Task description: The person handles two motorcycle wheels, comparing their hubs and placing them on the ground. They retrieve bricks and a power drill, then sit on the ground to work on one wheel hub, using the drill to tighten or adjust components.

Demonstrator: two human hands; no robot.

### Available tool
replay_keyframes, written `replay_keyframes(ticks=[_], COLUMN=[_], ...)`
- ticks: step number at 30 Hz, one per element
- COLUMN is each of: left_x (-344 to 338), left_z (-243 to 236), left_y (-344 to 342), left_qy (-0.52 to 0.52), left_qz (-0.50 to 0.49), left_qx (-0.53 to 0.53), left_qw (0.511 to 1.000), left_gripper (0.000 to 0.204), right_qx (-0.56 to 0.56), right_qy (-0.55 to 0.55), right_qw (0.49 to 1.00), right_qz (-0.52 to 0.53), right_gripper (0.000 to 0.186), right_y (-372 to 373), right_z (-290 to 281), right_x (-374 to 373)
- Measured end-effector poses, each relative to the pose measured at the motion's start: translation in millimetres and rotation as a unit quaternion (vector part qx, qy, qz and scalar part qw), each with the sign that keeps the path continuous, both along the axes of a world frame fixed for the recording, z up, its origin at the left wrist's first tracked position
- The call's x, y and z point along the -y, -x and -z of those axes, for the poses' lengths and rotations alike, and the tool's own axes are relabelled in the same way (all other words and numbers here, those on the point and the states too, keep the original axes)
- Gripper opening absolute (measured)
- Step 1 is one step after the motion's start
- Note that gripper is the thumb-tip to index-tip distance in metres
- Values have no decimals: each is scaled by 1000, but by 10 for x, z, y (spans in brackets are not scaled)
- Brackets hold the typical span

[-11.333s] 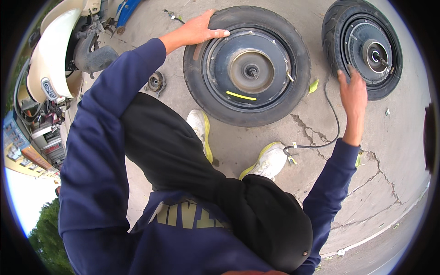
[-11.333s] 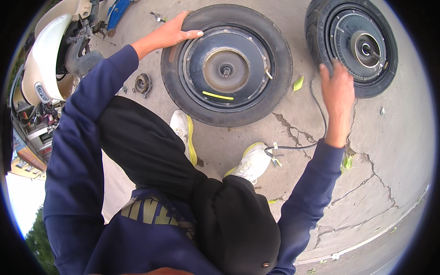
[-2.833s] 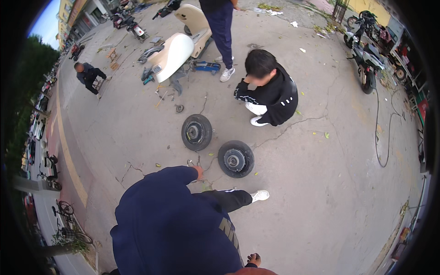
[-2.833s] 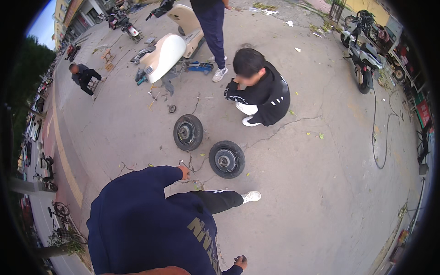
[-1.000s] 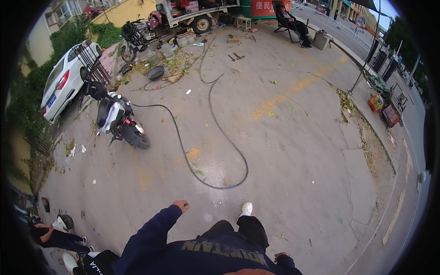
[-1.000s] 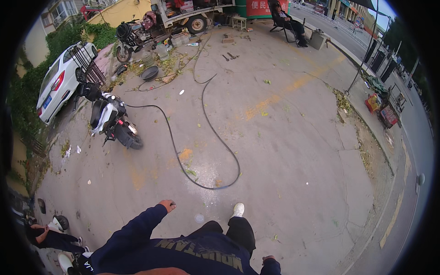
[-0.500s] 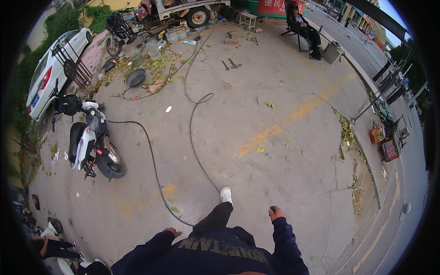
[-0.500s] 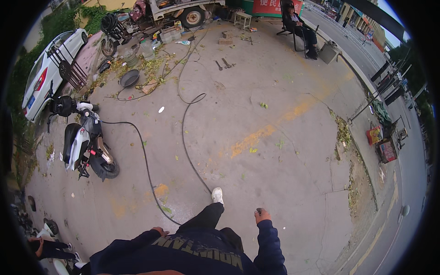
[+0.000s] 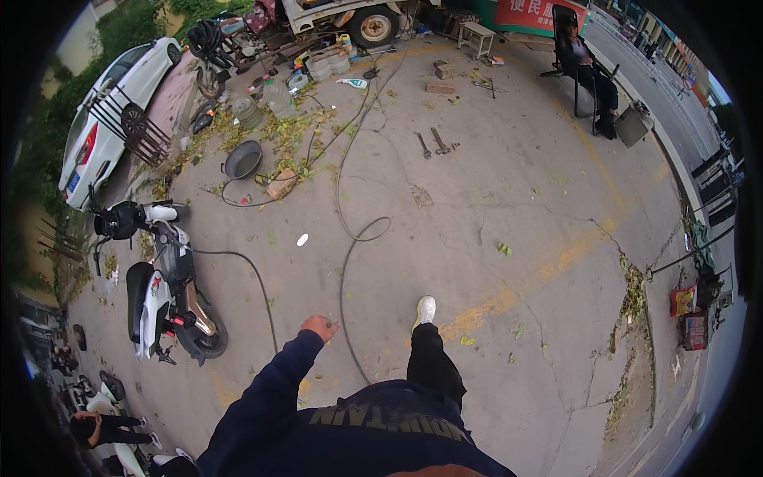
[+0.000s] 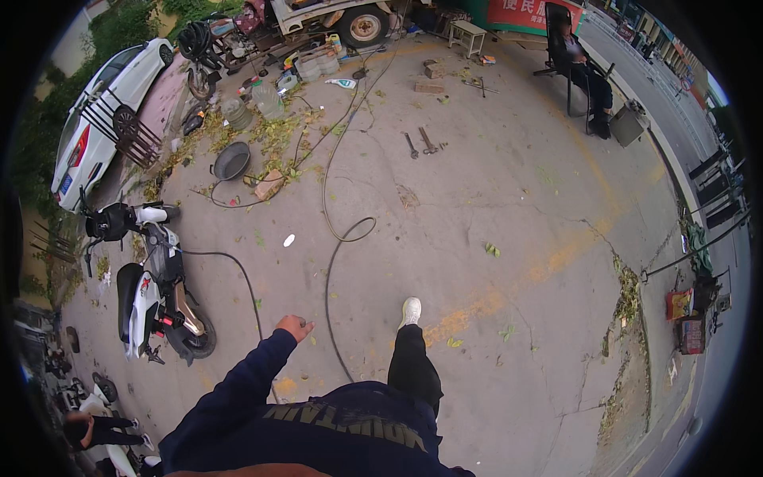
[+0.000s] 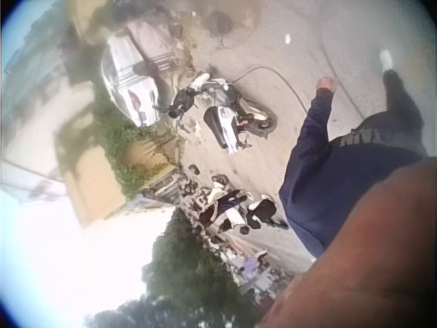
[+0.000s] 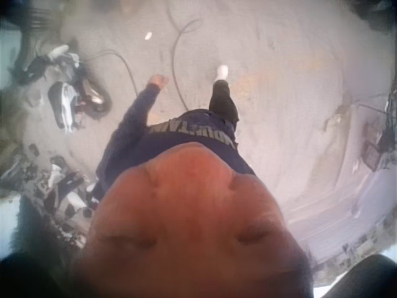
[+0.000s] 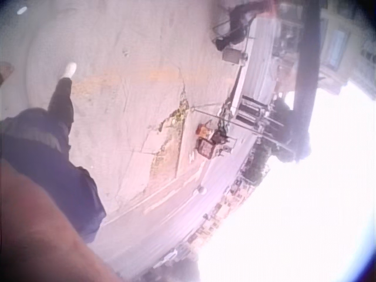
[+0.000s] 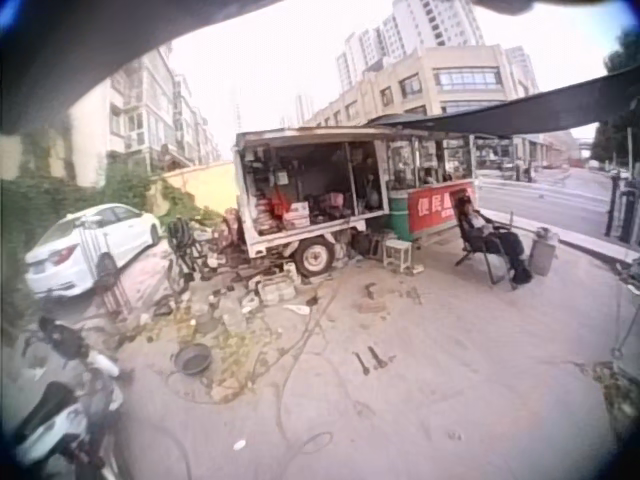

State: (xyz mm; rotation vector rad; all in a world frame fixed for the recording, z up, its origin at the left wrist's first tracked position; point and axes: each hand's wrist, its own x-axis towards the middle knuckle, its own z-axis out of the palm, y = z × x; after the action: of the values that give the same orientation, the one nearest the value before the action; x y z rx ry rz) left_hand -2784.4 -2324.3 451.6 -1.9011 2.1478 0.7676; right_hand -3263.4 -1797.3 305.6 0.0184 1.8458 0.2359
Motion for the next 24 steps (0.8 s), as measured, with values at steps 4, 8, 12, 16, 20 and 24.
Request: replay_keyframes(ticks=[4,8,12,16,20,24], left_x=[661,1353,2128,3241,5411,7753], left_z=[118,203,286,291,-117,-497], left_y=[-2,-99,-47,176,306,473], left_qy=[-148,-191,-259,-324,-227,-75], left_qz=[-41,-130,-195,-174,-187,-271], left_qx=[61,103,136,163,136,57], left_qw=[986,968,936,915,946,958], left_gripper=[58,63,66,68,60,59], right_qx=[-8,-255,-116,-123,-94,-12], right_qy=[-26,461,580,526,410,181], right_qw=[983,832,792,813,891,897], right_qz=[-183,-176,-152,-217,-171,-403], right_gripper=[34,29,30,32,30,27], right_y=[1078,1720,1586,1675,1949,2236], right_z=[338,72,-1108,-1276,-797,-140], right_x=[1908,5646,8736,10302,10612,10678])
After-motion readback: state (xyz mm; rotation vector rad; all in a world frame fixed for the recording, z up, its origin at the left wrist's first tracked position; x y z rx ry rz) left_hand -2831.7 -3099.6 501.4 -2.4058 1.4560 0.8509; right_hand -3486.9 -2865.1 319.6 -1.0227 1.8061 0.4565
